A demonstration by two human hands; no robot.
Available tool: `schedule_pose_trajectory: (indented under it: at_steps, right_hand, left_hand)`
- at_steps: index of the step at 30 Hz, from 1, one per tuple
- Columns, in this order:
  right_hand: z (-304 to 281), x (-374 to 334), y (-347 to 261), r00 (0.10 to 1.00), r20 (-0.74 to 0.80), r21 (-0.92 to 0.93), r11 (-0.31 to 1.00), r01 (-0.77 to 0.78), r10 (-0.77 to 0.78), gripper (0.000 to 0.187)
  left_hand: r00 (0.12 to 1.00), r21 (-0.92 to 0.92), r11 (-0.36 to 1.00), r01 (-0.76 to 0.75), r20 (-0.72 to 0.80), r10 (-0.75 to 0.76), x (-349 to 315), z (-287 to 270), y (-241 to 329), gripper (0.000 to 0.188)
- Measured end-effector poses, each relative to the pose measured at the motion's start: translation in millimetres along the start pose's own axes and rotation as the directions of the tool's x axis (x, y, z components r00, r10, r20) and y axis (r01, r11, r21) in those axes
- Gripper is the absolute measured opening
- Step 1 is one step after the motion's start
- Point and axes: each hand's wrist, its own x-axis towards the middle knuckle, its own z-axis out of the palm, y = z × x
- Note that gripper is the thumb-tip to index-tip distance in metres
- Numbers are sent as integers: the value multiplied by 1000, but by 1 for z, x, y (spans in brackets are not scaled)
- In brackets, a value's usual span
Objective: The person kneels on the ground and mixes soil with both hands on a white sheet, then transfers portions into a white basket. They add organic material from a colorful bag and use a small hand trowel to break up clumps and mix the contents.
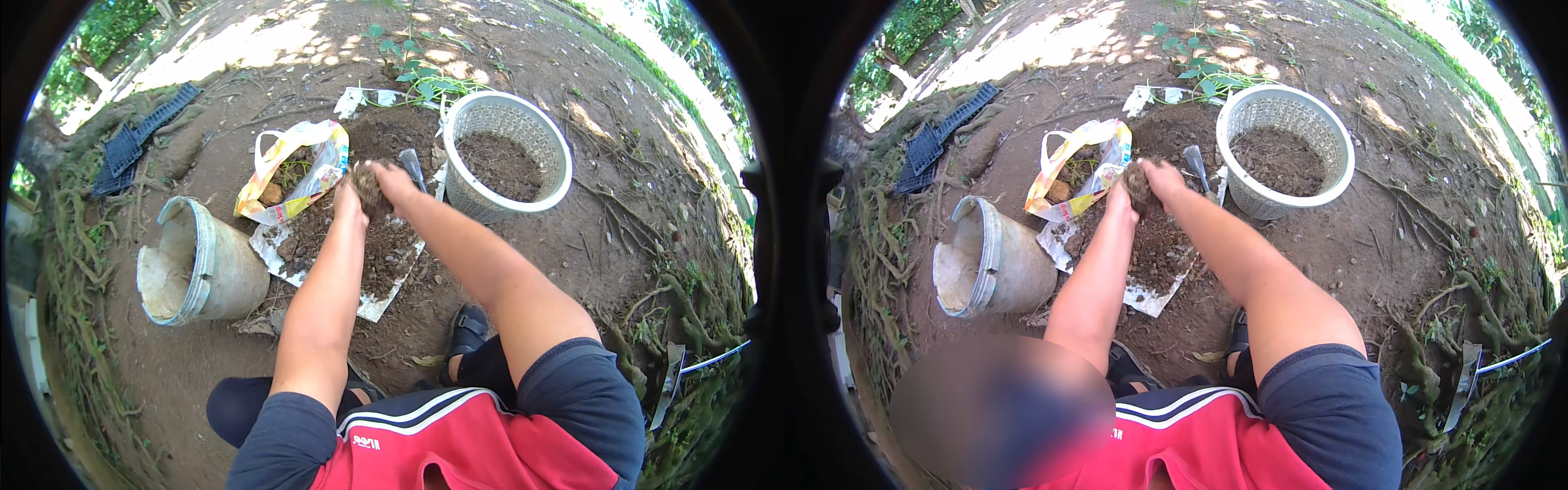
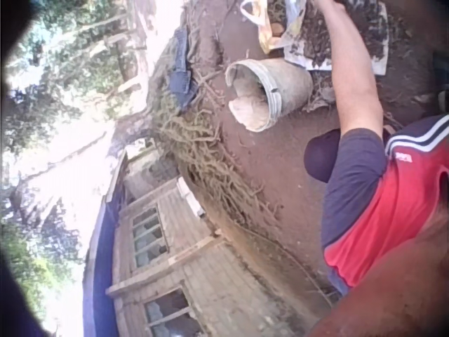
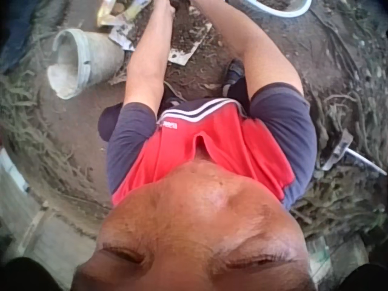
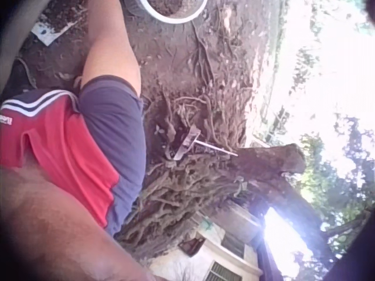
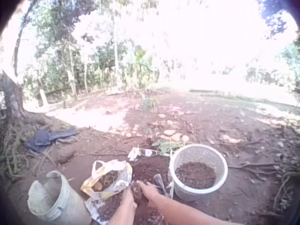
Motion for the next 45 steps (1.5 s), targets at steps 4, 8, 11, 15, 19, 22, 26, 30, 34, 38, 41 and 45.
schedule_pose_trajectory:
  at_steps: [4, 8, 11, 15, 19, 22, 26, 30, 34, 38, 41, 45]
  right_hand:
    - [-51, -11, -67, 994, 31, 150, 983, 101, -107, 65]
    - [-124, -26, -122, 993, -4, 256, 959, 118, -121, 36]
    - [-183, -26, -135, 963, -242, 125, 981, 151, -118, 43]
    - [-246, -21, -122, 951, -307, -176, 984, -14, -41, 55]
    - [-275, -23, -119, 959, -273, -714, 684, -148, -77, 55]
    - [-263, -28, -124, 949, -127, -812, 580, 69, -290, 50]
    - [-200, -32, -122, 947, 5, -485, 827, 284, -322, 36]
    - [-123, -46, -94, 912, 305, -344, 862, 373, -273, 33]
    - [-51, -43, -26, 870, 492, -614, 717, 332, 19, 38]
    - [-16, -21, 65, 878, 276, -698, 709, -96, 391, 52]
    - [-13, -8, 118, 846, -4, -650, 642, -407, 533, 60]
    - [-9, -8, 161, 836, -160, -385, 747, -542, 525, 64]
  left_hand:
    - [995, -11, 1000, 16, 95, -15, 25, 78, 1, 22]
    - [964, 170, 981, 93, 231, -131, 29, 179, -22, 26]
    - [908, 296, 932, 208, 297, -296, -4, 234, -27, 45]
    - [930, 565, 812, 146, 202, -308, -51, 257, -22, 69]
    - [965, 624, 774, 104, 125, -230, -53, 226, -8, 61]
    - [988, 554, 832, 25, 111, -104, -37, 175, 7, 42]
    - [997, 472, 880, 54, 17, -70, -24, 80, 29, 31]
    - [960, 521, 833, 186, -276, -42, -26, -28, 36, 28]
    - [841, 494, 802, 335, -541, -18, -40, -115, 32, 27]
    - [660, 219, 858, 464, -732, -170, -54, -156, 2, 49]
    - [661, 158, 800, 578, -666, -347, -62, -173, -25, 49]
    - [601, 226, 741, 632, -747, -285, -59, -184, -54, 46]
